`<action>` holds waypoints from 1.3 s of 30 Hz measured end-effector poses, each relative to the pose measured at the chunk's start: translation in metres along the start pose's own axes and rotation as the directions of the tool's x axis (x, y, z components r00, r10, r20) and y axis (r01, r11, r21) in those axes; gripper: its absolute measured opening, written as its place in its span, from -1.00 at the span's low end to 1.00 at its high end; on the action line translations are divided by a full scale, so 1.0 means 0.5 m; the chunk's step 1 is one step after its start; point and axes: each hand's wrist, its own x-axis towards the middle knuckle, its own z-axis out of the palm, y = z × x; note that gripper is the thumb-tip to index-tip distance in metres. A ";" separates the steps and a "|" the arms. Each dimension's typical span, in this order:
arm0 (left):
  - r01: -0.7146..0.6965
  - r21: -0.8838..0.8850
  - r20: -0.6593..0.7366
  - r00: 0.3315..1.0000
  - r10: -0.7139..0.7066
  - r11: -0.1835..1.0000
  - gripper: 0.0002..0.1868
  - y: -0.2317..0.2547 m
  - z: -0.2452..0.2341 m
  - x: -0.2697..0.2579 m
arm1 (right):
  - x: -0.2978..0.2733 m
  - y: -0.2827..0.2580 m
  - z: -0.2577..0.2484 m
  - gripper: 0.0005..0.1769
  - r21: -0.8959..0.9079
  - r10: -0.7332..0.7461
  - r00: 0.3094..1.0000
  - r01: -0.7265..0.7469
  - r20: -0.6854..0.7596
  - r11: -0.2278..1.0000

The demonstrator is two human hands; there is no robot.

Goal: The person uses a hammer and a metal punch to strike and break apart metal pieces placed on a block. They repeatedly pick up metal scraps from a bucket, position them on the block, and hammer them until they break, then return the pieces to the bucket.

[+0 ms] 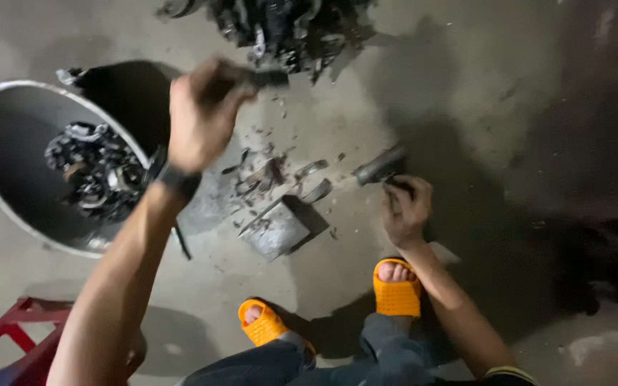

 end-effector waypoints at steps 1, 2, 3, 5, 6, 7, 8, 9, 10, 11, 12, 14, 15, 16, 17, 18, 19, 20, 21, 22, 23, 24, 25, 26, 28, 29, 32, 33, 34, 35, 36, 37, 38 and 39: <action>-0.001 0.005 -0.007 1.000 0.001 1.000 -0.94 0.003 -0.012 -0.044 | 0.005 -0.003 -0.001 -0.76 0.006 -0.006 1.000 0.006 -0.001 1.000; 0.101 -0.096 -0.058 0.993 -0.107 0.990 -0.90 0.006 -0.026 -0.096 | 0.009 -0.006 0.001 -0.74 -0.011 -0.015 0.999 0.015 -0.029 1.000; 0.194 -0.202 -0.098 0.971 -0.217 0.960 -0.84 0.008 -0.042 -0.153 | 0.010 -0.015 0.004 -0.67 -0.029 -0.024 0.998 0.022 -0.057 0.999; 0.247 -0.483 -0.124 0.930 -0.345 0.840 -0.87 0.070 -0.048 -0.249 | -0.003 -0.015 0.004 -0.75 0.009 -0.005 1.000 0.005 -0.017 1.000; 0.260 -0.725 -0.084 0.886 -0.456 0.637 -0.90 0.101 -0.047 -0.298 | -0.010 -0.016 0.002 -0.82 0.024 0.036 0.999 -0.036 0.022 0.999; 0.243 -0.732 -0.110 0.879 -0.463 0.636 -0.90 0.081 -0.041 -0.352 | -0.013 -0.021 0.006 -0.82 0.037 0.012 0.999 -0.013 0.036 0.999; 0.107 -0.864 -0.147 0.881 -0.449 0.493 -0.90 0.061 -0.030 -0.404 | -0.014 -0.024 0.007 -0.88 -0.035 0.005 0.999 -0.004 0.035 0.999; -0.042 -0.945 -0.190 0.879 -0.438 0.326 -0.87 0.041 -0.018 -0.453 | -0.013 -0.026 0.009 -0.91 -0.107 -0.004 0.999 0.008 0.032 0.994; -0.066 -0.946 -0.210 0.871 -0.444 0.318 -0.87 0.035 -0.022 -0.492 | -0.009 -0.036 0.007 -0.91 -0.103 -0.028 0.998 0.033 0.049 0.994; -0.113 -0.805 -0.362 0.872 -0.331 0.583 -0.89 0.028 -0.025 -0.528 | -0.005 -0.044 0.006 -0.83 -0.101 -0.024 0.998 0.029 0.049 0.994; -0.150 -0.594 -0.469 0.863 -0.188 0.790 -0.87 0.020 -0.024 -0.560 | 0.001 -0.050 0.001 -0.73 -0.104 -0.018 0.998 0.024 0.052 0.994; -0.294 -0.360 -0.591 0.806 0.027 0.885 -0.77 -0.038 0.043 -0.632 | 0.010 -0.091 0.003 -0.73 -0.103 0.001 0.996 0.008 0.094 0.995; -0.404 -0.088 -0.628 0.732 0.264 0.910 -0.58 -0.066 0.081 -0.663 | 0.012 -0.109 0.003 -0.73 -0.102 0.042 0.992 -0.030 0.117 0.994; -0.399 -0.101 -0.643 0.725 0.246 0.911 -0.58 -0.053 0.074 -0.691 | 0.008 -0.102 0.004 -0.73 -0.112 0.032 0.990 -0.017 0.136 0.994; -0.250 -0.086 -0.460 0.869 0.184 0.964 -0.64 -0.040 0.068 -0.716 | 0.006 -0.093 0.004 -0.70 -0.126 0.043 0.988 -0.024 0.151 0.992; -0.108 -0.038 -0.252 0.963 0.095 0.993 -0.62 -0.026 0.061 -0.739 | 0.005 -0.084 0.003 -0.65 -0.140 0.056 0.986 -0.034 0.160 0.990; -0.105 -0.053 -0.264 0.961 0.088 0.993 -0.62 -0.010 0.052 -0.725 | 0.002 -0.088 0.002 -0.65 -0.149 0.048 0.984 -0.022 0.173 0.989; -0.390 0.233 -0.417 0.787 0.454 0.891 -0.82 0.003 0.040 -0.709 | -0.001 -0.092 0.003 -0.66 -0.160 0.092 0.977 -0.061 0.194 0.985; -0.539 0.537 -0.431 0.486 0.760 0.649 -0.87 0.016 0.028 -0.690 | -0.003 -0.094 0.003 -0.67 -0.172 0.136 0.968 -0.100 0.213 0.980; -0.536 0.535 -0.439 0.483 0.757 0.653 -0.87 0.012 0.029 -0.696 | -0.009 -0.072 0.006 -0.67 -0.177 0.131 0.967 -0.093 0.217 0.980; -0.553 0.540 -0.432 0.464 0.773 0.634 -0.88 0.008 0.031 -0.699 | -0.014 -0.050 0.007 -0.65 -0.199 0.145 0.968 -0.104 0.206 0.975; -0.571 0.546 -0.420 0.447 0.790 0.613 -0.88 0.004 0.031 -0.702 | -0.020 -0.027 0.011 -0.64 -0.218 0.162 0.968 -0.119 0.191 0.969; -0.570 0.544 -0.425 0.446 0.788 0.616 -0.88 -0.001 0.034 -0.707 | -0.017 -0.035 0.012 -0.64 -0.221 0.160 0.968 -0.116 0.194 0.968; -0.561 0.552 -0.425 0.447 0.787 0.617 -0.89 -0.007 0.037 -0.711 | -0.017 -0.044 0.013 -0.66 -0.214 0.135 0.973 -0.094 0.187 0.972; -0.552 0.558 -0.427 0.449 0.785 0.619 -0.91 -0.022 0.055 -0.725 | -0.015 -0.050 0.012 -0.68 -0.210 0.112 0.977 -0.073 0.181 0.975; -0.526 0.528 -0.456 0.487 0.745 0.667 -0.92 -0.031 0.070 -0.734 | -0.013 -0.048 0.010 -0.67 -0.232 0.101 0.977 -0.056 0.187 0.971; -0.441 0.405 -0.509 0.619 0.598 0.801 -0.98 -0.052 0.091 -0.750 | -0.010 -0.060 -0.009 -0.57 -0.310 0.142 0.962 -0.065 0.233 0.948; -0.373 0.317 -0.518 0.702 0.489 0.872 -0.91 -0.057 0.096 -0.753 | -0.013 -0.065 -0.020 -0.47 -0.363 0.191 0.945 -0.085 0.265 0.928; -0.376 0.310 -0.514 0.707 0.486 0.873 -0.91 -0.072 0.118 -0.760 | -0.016 -0.086 -0.030 -0.47 -0.369 0.200 0.944 -0.093 0.264 0.925; -0.328 0.295 -0.524 0.730 0.439 0.897 -0.89 -0.085 0.140 -0.767 | -0.017 -0.106 -0.040 -0.48 -0.389 0.258 0.920 -0.130 0.296 0.912; -0.280 0.281 -0.533 0.750 0.392 0.918 -0.86 -0.099 0.160 -0.774 | -0.017 -0.127 -0.049 -0.49 -0.411 0.315 0.891 -0.166 0.326 0.896; -0.283 0.274 -0.527 0.755 0.390 0.919 -0.86 -0.121 0.186 -0.776 | -0.022 -0.117 -0.054 -0.49 -0.417 0.324 0.889 -0.174 0.323 0.892; -0.244 0.306 -0.513 0.772 0.376 0.920 -0.87 -0.143 0.212 -0.780 | -0.025 -0.106 -0.056 -0.56 -0.377 0.332 0.886 -0.200 0.325 0.904; -0.206 0.338 -0.500 0.787 0.361 0.918 -0.83 -0.165 0.237 -0.784 | -0.027 -0.096 -0.058 -0.63 -0.337 0.339 0.882 -0.227 0.326 0.914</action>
